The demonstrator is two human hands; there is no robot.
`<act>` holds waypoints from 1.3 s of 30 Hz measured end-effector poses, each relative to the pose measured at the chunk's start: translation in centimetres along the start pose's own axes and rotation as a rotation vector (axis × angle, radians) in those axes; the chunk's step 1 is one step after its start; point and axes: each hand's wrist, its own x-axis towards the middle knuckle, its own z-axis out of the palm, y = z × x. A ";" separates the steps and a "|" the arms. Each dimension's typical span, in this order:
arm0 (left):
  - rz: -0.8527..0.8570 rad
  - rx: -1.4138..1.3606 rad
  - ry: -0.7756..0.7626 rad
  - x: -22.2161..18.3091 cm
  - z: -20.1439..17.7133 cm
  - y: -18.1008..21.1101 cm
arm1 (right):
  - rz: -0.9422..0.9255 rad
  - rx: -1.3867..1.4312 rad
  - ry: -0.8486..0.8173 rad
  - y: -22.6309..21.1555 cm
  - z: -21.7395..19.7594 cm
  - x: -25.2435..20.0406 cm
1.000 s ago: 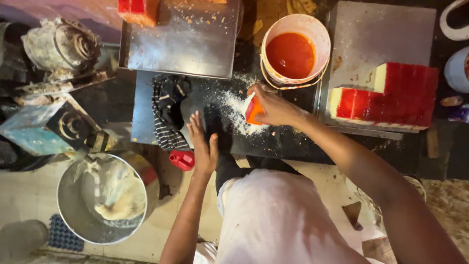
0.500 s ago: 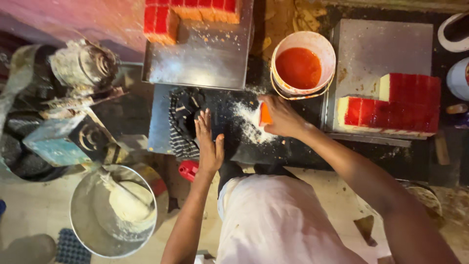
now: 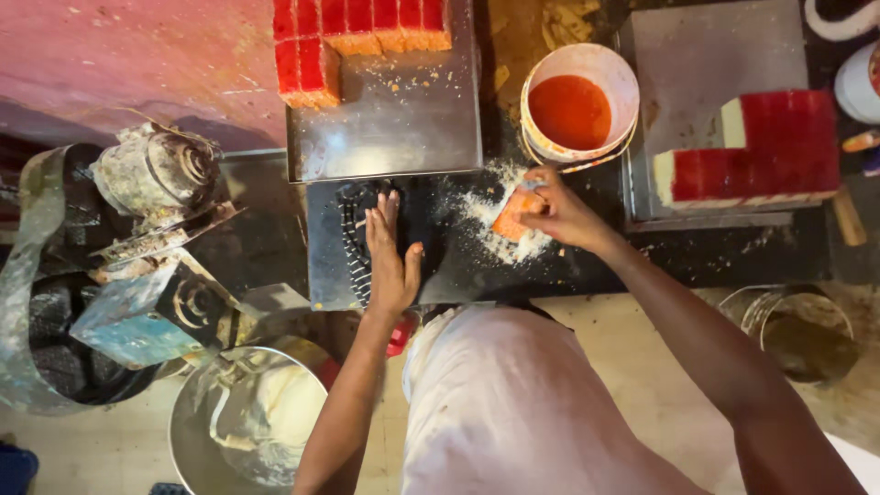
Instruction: The person prepares pastries by dipping cake slices into liquid in a bucket, coating them in powder on the counter, and arranging them onto a metal tray by hand.
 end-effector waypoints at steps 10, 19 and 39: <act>-0.047 -0.198 0.068 1.8 -6.0 -3.4 | 0.071 0.276 0.235 -6.9 0.5 -0.4; -0.240 0.154 0.100 8.7 -9.8 -8.5 | -0.585 -0.021 0.746 -15.3 14.0 19.9; -0.236 -0.137 -0.035 9.4 -10.5 -10.1 | -0.319 -0.362 0.523 -15.7 16.4 23.4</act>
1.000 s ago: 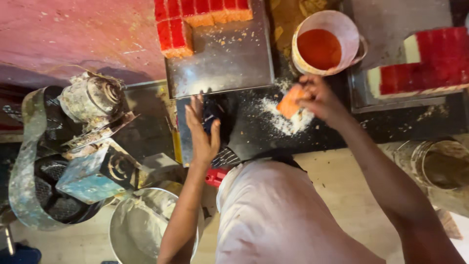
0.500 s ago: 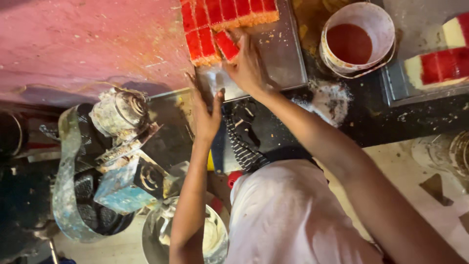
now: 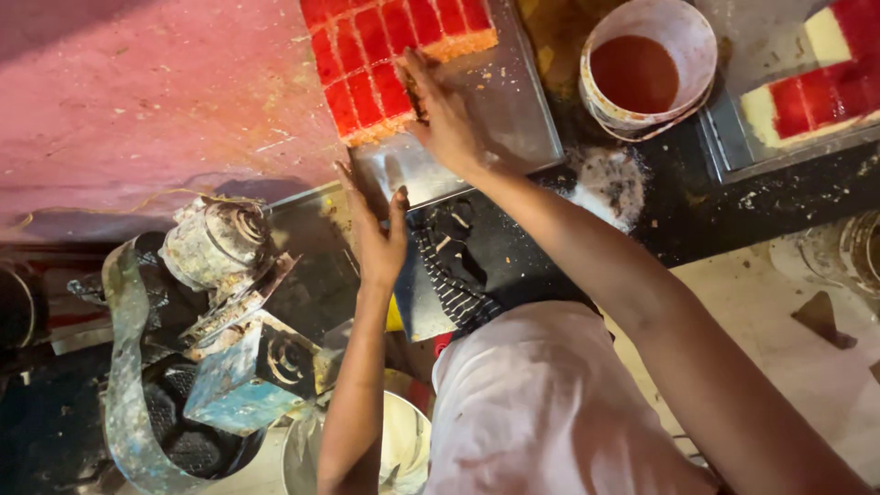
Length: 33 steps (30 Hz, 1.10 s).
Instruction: The person prepares pastries by dipping cake slices into liquid in a bucket, coating them in powder on the counter, and arranging them onto a metal tray by hand.
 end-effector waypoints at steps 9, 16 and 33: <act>0.187 0.550 -0.018 1.1 0.5 1.5 | -0.096 0.149 0.014 -0.9 -7.1 -3.6; 0.283 0.370 -0.249 1.5 5.1 6.4 | -0.077 -0.055 0.301 12.6 -31.0 -6.4; 0.373 0.123 -0.230 -5.9 20.8 15.4 | 0.080 -0.806 -0.302 34.3 -44.2 -6.4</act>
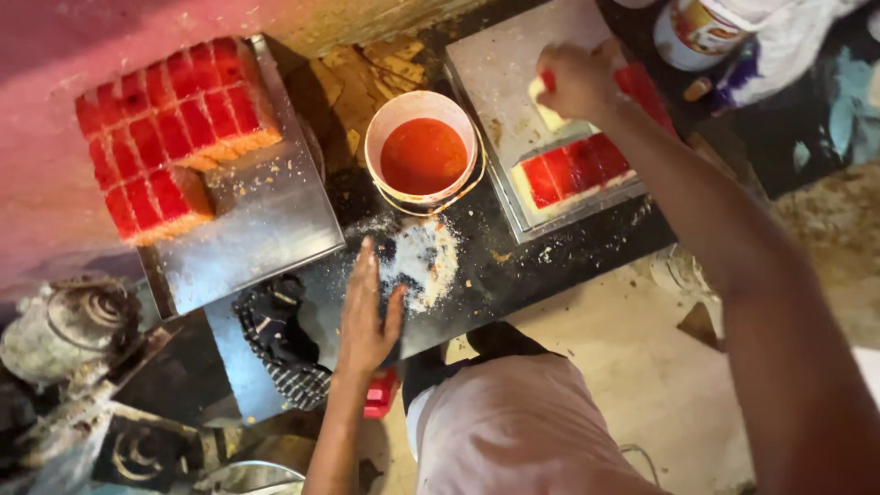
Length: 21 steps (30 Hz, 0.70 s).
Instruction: The person prepares pastries by dipping cake slices into liquid in a bucket, coating them in powder on the counter, and arranging them onto a metal tray by hand.
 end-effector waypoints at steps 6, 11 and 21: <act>-0.063 -0.032 0.019 1.0 2.3 2.0 | 0.042 0.140 -0.054 2.2 -0.2 0.7; -0.152 -0.075 0.057 -0.5 3.0 2.2 | -0.135 0.178 -0.019 0.4 -2.6 0.1; -0.163 0.011 0.119 -2.4 2.1 1.6 | -0.513 0.549 0.005 -19.1 -4.5 4.0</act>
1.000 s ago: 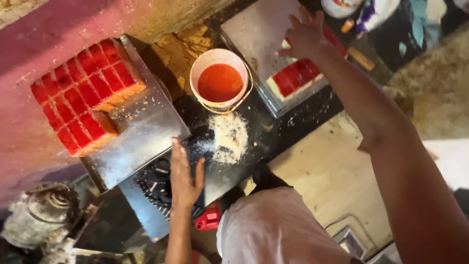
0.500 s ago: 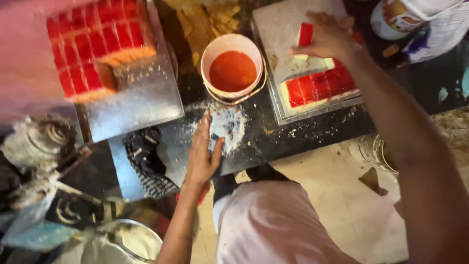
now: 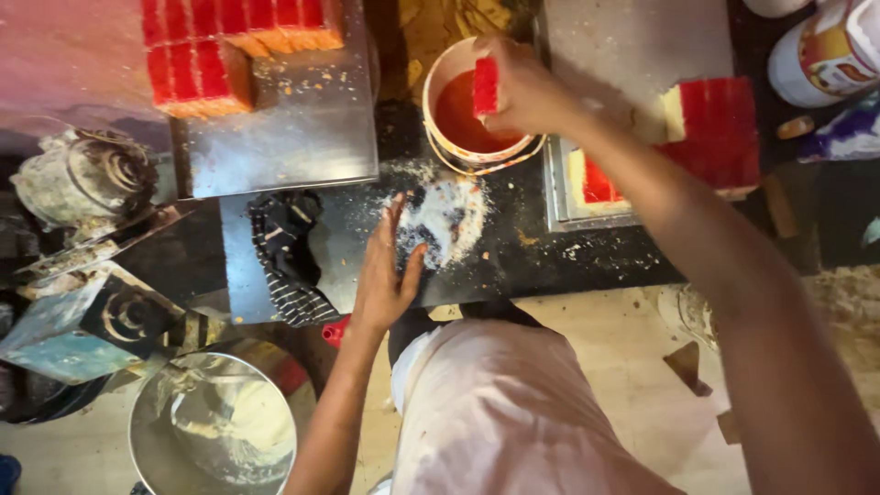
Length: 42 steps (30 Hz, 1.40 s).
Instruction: The person prepares pastries by dipping cake slices into liquid in a bucket, coating them in powder on the counter, and arranging them onto a metal tray by hand.
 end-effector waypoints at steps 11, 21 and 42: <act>-0.005 0.012 0.039 -2.4 -7.2 -3.6 | 0.623 0.303 -0.189 -0.3 2.1 2.1; 0.112 -0.074 -0.215 -0.5 -6.5 -6.1 | 0.501 -0.106 -0.096 -1.4 5.0 1.4; -0.350 -0.518 -0.142 20.5 8.1 -6.0 | 0.364 0.507 0.152 -3.9 -0.5 -2.1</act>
